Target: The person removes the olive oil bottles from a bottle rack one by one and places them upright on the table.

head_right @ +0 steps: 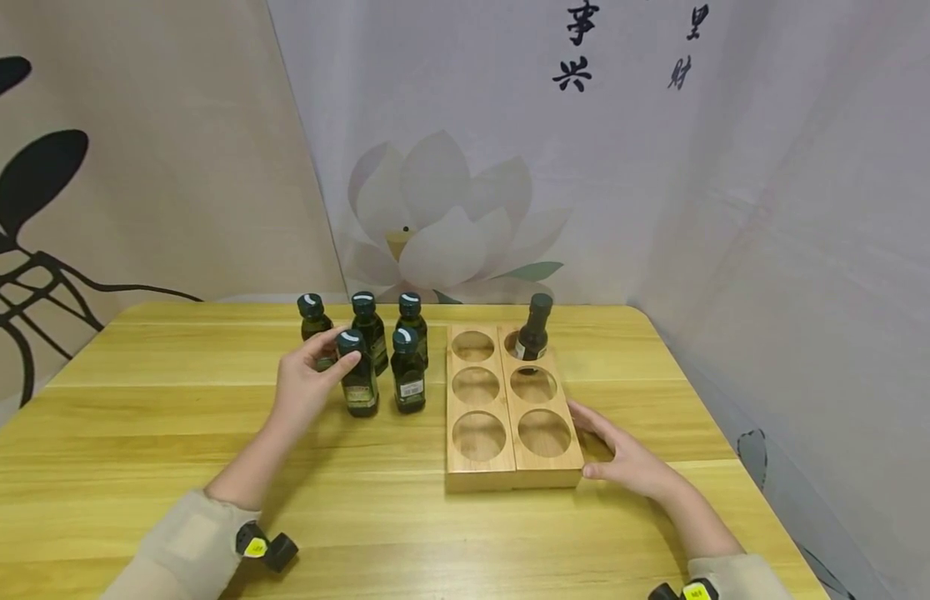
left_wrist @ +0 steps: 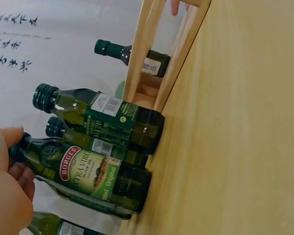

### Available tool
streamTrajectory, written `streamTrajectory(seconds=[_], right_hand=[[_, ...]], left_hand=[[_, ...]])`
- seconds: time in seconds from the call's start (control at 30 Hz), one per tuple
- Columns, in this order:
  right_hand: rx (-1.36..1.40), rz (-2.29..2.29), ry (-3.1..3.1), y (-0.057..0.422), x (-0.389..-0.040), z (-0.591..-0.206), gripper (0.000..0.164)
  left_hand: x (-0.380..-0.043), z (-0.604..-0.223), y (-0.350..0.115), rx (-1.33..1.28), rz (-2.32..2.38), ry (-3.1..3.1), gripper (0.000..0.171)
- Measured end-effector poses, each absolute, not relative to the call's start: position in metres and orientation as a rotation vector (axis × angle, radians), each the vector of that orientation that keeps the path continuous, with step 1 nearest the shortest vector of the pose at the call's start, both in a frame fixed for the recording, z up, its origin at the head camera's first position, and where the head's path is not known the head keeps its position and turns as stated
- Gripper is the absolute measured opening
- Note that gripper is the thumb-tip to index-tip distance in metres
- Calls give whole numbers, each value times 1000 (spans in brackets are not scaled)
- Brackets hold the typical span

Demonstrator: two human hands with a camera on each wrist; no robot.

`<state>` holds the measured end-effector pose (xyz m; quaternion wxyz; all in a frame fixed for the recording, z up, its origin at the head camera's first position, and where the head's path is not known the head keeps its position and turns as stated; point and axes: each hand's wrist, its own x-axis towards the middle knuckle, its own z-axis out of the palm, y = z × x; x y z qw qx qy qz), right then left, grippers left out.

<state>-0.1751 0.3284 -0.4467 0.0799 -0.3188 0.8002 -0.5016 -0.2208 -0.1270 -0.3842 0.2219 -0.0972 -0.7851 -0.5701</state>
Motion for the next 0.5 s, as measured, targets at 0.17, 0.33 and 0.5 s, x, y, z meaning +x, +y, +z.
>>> streamTrajectory(seconds=[0.17, 0.33, 0.5], right_hand=[[-953, -1493, 2399, 330, -176, -449, 83], [-965, -1490, 2403, 332, -177, -451, 82], [-963, -1493, 2406, 332, -178, -453, 82]], left_hand=[[-219, -379, -128, -283, -1542, -2173, 50], [-219, -366, -126, -342, -1511, -2107, 51], [-215, -350, -117, -372, -1540, -2048, 51]])
